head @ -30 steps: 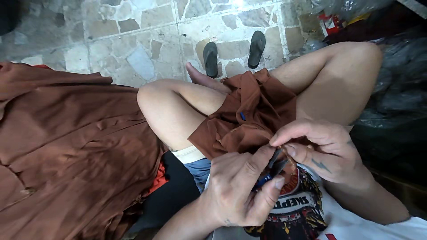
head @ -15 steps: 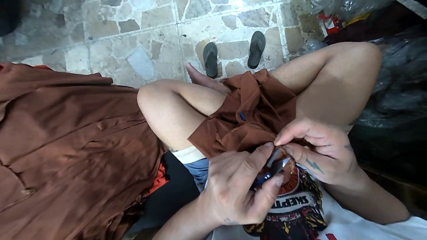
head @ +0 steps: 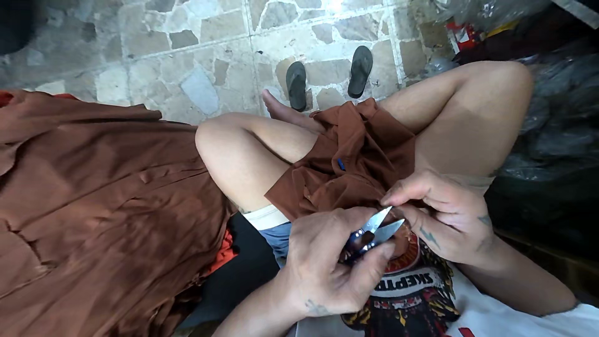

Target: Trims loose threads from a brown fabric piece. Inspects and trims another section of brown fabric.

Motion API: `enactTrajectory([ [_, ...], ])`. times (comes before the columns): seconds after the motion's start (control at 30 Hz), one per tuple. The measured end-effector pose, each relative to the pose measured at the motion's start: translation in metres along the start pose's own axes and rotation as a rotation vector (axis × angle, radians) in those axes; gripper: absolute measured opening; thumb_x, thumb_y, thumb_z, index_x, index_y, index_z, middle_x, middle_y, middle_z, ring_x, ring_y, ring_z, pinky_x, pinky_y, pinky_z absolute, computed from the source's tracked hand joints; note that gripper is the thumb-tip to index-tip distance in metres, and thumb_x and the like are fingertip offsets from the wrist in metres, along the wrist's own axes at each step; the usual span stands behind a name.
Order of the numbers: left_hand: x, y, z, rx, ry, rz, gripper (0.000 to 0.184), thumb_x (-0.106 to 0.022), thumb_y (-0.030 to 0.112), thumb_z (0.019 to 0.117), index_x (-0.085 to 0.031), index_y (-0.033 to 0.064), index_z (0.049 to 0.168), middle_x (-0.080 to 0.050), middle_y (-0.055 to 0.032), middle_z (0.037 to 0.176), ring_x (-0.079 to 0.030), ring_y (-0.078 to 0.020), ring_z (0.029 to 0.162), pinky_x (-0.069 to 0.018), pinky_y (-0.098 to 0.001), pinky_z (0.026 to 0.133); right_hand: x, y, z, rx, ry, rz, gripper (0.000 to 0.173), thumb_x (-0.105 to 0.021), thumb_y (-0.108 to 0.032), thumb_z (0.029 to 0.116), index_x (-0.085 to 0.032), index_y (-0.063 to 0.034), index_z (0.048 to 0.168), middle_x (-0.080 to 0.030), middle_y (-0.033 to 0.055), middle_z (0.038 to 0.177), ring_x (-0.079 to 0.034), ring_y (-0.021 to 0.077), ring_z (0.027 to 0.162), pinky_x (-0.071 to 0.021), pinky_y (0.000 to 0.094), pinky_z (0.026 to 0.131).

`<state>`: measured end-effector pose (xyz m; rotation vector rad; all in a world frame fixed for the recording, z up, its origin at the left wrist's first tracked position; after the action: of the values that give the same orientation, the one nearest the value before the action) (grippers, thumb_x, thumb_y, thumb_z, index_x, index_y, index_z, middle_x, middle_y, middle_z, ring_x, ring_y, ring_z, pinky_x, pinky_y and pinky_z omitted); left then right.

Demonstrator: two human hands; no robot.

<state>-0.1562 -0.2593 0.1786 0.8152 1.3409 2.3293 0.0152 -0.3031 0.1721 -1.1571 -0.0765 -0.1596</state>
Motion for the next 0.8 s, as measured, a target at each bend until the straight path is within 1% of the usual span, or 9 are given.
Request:
enactTrajectory([
  [0.1, -0.004, -0.001, -0.002, -0.088, 0.049, 0.237, 0.024, -0.068, 0.028, 0.0982, -0.063, 0.0051, 0.104, -0.063, -0.0026, 0.079, -0.058, -0.0057, 0.068, -0.0480, -0.0189, 0.063, -0.001, 0.001, 0.001, -0.028, 0.004, -0.007, 0.009, -0.056, -0.011, 0.1043, -0.062, -0.0044, 0.106, -0.070, -0.0039, 0.095, -0.065, -0.0050, 0.089, -0.0548, 0.0112, 0.080],
  [0.2, -0.006, 0.000, -0.002, -0.136, 0.041, 0.312, 0.023, -0.065, 0.028, 0.1002, -0.062, 0.0056, 0.103, -0.061, -0.0042, 0.077, -0.057, -0.0093, 0.067, -0.0465, -0.0215, 0.062, -0.001, 0.001, -0.001, -0.046, 0.014, -0.031, 0.009, -0.056, -0.011, 0.1042, -0.061, -0.0042, 0.105, -0.069, -0.0039, 0.092, -0.064, -0.0056, 0.087, -0.0543, 0.0107, 0.079],
  [0.37, -0.006, 0.005, -0.004, -0.241, -0.017, 0.285, 0.016, -0.064, 0.025, 0.1012, -0.060, 0.0097, 0.100, -0.058, -0.0039, 0.079, -0.057, -0.0128, 0.069, -0.0479, -0.0250, 0.064, -0.003, 0.007, -0.004, -0.095, 0.063, -0.045, 0.005, -0.058, -0.009, 0.1025, -0.061, -0.0046, 0.104, -0.069, -0.0037, 0.090, -0.065, -0.0041, 0.085, -0.0558, 0.0122, 0.077],
  [0.47, -0.007, 0.007, -0.001, -0.248, -0.040, 0.120, 0.020, -0.062, 0.028, 0.1005, -0.060, 0.0091, 0.096, -0.058, -0.0025, 0.075, -0.056, -0.0102, 0.066, -0.0470, -0.0232, 0.063, -0.004, 0.011, -0.004, -0.107, 0.074, -0.010, 0.006, -0.058, -0.009, 0.1023, -0.061, -0.0047, 0.104, -0.070, -0.0041, 0.090, -0.065, -0.0039, 0.084, -0.0560, 0.0129, 0.076],
  [0.5, -0.005, 0.005, -0.001, -0.205, -0.034, 0.039, 0.024, -0.058, 0.032, 0.1021, -0.060, 0.0076, 0.099, -0.058, -0.0020, 0.075, -0.055, -0.0081, 0.066, -0.0463, -0.0213, 0.063, -0.004, 0.011, -0.004, -0.103, 0.077, 0.004, 0.006, -0.058, -0.009, 0.1026, -0.061, -0.0053, 0.105, -0.070, -0.0047, 0.091, -0.065, -0.0043, 0.085, -0.0560, 0.0128, 0.077],
  [0.57, 0.001, -0.004, -0.001, -0.101, -0.020, -0.071, 0.039, -0.046, 0.043, 0.1075, -0.060, 0.0077, 0.116, -0.058, 0.0001, 0.081, -0.055, -0.0031, 0.070, -0.0471, -0.0174, 0.065, -0.002, 0.009, -0.004, -0.097, 0.088, 0.017, 0.006, -0.058, -0.010, 0.1028, -0.061, -0.0066, 0.107, -0.070, -0.0061, 0.092, -0.065, -0.0049, 0.086, -0.0561, 0.0124, 0.078],
  [0.63, 0.007, -0.013, -0.001, 0.016, 0.010, -0.173, 0.044, -0.039, 0.049, 0.1093, -0.061, 0.0153, 0.127, -0.059, 0.0054, 0.085, -0.055, 0.0029, 0.072, -0.0475, -0.0131, 0.066, 0.000, 0.008, -0.004, -0.091, 0.092, 0.028, 0.007, -0.059, -0.010, 0.1022, -0.061, -0.0058, 0.107, -0.070, -0.0055, 0.093, -0.066, -0.0043, 0.087, -0.0564, 0.0129, 0.078],
  [0.7, 0.010, -0.019, 0.002, 0.067, 0.040, -0.228, 0.034, -0.047, 0.041, 0.1084, -0.060, 0.0171, 0.130, -0.054, 0.0075, 0.083, -0.049, 0.0041, 0.070, -0.0422, -0.0119, 0.063, 0.000, 0.007, -0.004, -0.088, 0.087, 0.038, 0.007, -0.059, -0.010, 0.1021, -0.062, -0.0050, 0.107, -0.070, -0.0050, 0.093, -0.065, -0.0043, 0.087, -0.0559, 0.0126, 0.078],
  [0.8, 0.006, -0.020, 0.007, 0.033, 0.068, -0.175, 0.031, -0.065, 0.026, 0.1018, -0.064, 0.0075, 0.126, -0.065, 0.0034, 0.089, -0.057, 0.0027, 0.075, -0.0489, -0.0130, 0.068, -0.002, 0.006, -0.004, -0.084, 0.079, 0.049, 0.008, -0.059, -0.011, 0.1025, -0.062, -0.0045, 0.107, -0.070, -0.0045, 0.092, -0.065, -0.0046, 0.086, -0.0556, 0.0122, 0.077],
])
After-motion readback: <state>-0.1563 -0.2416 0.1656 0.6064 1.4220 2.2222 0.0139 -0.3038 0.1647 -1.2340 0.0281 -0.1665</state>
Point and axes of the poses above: each hand's wrist, its own z-axis towards the middle knuckle, its own x-axis out of the back of the hand, y = z × x, the point moved 5 cm from there along z, towards the middle knuckle
